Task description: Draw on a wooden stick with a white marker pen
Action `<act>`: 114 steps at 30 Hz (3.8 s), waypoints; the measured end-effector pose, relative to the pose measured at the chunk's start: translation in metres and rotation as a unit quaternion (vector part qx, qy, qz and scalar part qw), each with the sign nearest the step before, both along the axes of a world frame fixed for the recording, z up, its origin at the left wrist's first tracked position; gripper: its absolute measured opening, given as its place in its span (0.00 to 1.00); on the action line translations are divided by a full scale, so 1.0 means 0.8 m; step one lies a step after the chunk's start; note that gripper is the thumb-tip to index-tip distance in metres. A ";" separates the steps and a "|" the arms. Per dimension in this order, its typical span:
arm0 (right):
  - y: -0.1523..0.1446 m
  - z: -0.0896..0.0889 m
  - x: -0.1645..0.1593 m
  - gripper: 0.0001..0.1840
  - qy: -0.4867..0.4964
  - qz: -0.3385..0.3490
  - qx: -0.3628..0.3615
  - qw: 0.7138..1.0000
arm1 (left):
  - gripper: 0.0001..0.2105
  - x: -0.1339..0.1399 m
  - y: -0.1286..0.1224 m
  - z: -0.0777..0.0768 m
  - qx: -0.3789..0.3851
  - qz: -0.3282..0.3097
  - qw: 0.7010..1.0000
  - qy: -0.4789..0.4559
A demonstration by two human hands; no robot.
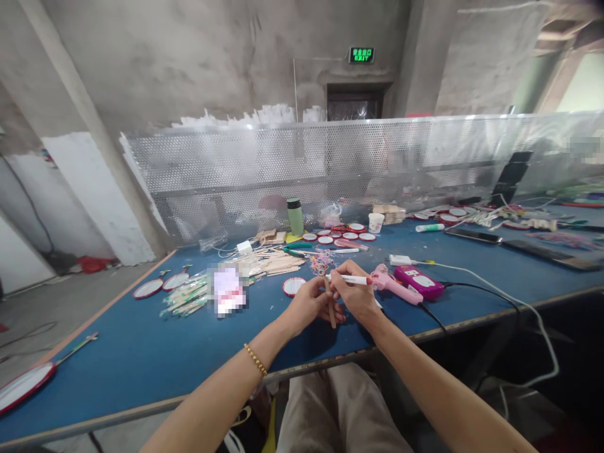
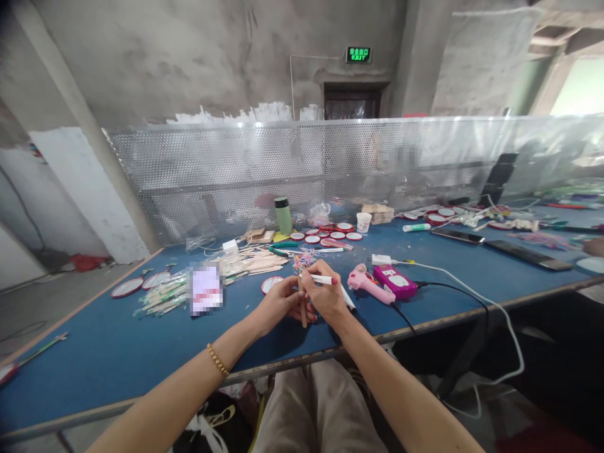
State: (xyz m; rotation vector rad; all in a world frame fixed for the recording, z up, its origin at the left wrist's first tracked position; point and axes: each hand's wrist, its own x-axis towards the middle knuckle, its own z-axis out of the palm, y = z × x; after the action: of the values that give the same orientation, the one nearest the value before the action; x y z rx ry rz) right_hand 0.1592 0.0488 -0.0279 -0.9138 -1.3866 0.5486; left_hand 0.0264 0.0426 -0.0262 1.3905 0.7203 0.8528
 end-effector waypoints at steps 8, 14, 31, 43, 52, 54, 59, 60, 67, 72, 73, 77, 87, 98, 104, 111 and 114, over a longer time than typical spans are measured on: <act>0.000 0.003 -0.001 0.13 0.008 -0.002 0.002 1.000 | 0.17 0.000 0.001 -0.002 -0.008 -0.001 1.000 -0.002; -0.001 0.002 -0.001 0.14 0.011 0.005 -0.003 1.000 | 0.15 0.001 0.001 -0.001 -0.002 0.002 1.000 -0.005; -0.001 0.001 -0.002 0.14 0.008 -0.001 0.002 1.000 | 0.15 0.001 0.000 0.002 -0.003 0.010 1.000 0.005; -0.002 0.002 -0.002 0.12 0.008 0.012 -0.007 1.000 | 0.15 0.002 0.001 -0.001 -0.004 0.013 1.000 0.000; 0.001 -0.001 -0.001 0.13 -0.003 0.009 -0.009 1.000 | 0.15 0.003 -0.001 0.001 -0.004 0.014 1.000 0.007; 0.000 -0.001 -0.001 0.13 -0.002 0.010 -0.011 1.000 | 0.15 0.003 0.000 0.001 -0.004 0.013 1.000 0.008; -0.001 0.001 -0.001 0.14 -0.012 0.008 0.001 1.000 | 0.16 0.001 0.001 -0.001 -0.004 0.011 1.000 0.005; -0.001 0.001 -0.001 0.14 -0.016 0.006 0.003 1.000 | 0.15 0.001 0.001 -0.001 -0.004 0.012 1.000 0.005; -0.002 0.006 -0.002 0.14 0.006 0.002 -0.009 1.000 | 0.14 0.002 0.001 0.001 -0.008 0.015 1.000 0.007; -0.002 0.008 -0.001 0.13 0.012 0.005 -0.024 1.000 | 0.15 0.001 0.001 0.002 -0.010 0.009 1.000 -0.001; -0.002 0.007 -0.001 0.13 0.012 0.006 -0.026 1.000 | 0.15 0.001 0.001 0.002 -0.011 0.008 1.000 -0.002; -0.001 0.006 -0.001 0.14 0.009 0.006 -0.019 1.000 | 0.15 0.001 0.001 0.001 -0.014 0.013 1.000 0.003; 0.000 0.004 -0.001 0.15 -0.005 0.003 -0.005 1.000 | 0.14 0.001 0.003 -0.001 -0.011 0.021 1.000 0.008; 0.000 0.005 -0.002 0.15 0.006 0.008 -0.010 1.000 | 0.14 0.002 0.002 0.001 -0.015 0.021 1.000 0.013; -0.001 0.006 -0.002 0.15 0.000 0.010 -0.018 1.000 | 0.15 0.001 0.003 0.000 -0.010 0.018 1.000 0.020; -0.001 0.006 -0.002 0.14 0.006 0.001 -0.009 1.000 | 0.16 0.000 0.002 0.001 -0.010 0.014 1.000 0.015; 0.000 0.006 -0.001 0.14 0.017 0.001 -0.009 1.000 | 0.16 0.000 0.002 0.001 -0.011 0.013 1.000 0.017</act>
State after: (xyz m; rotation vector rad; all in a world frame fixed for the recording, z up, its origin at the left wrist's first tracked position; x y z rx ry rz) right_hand 0.1583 0.0489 -0.0232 -0.9136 -1.3548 0.5765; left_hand 0.0267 0.0443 -0.0253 1.3820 0.7726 0.8402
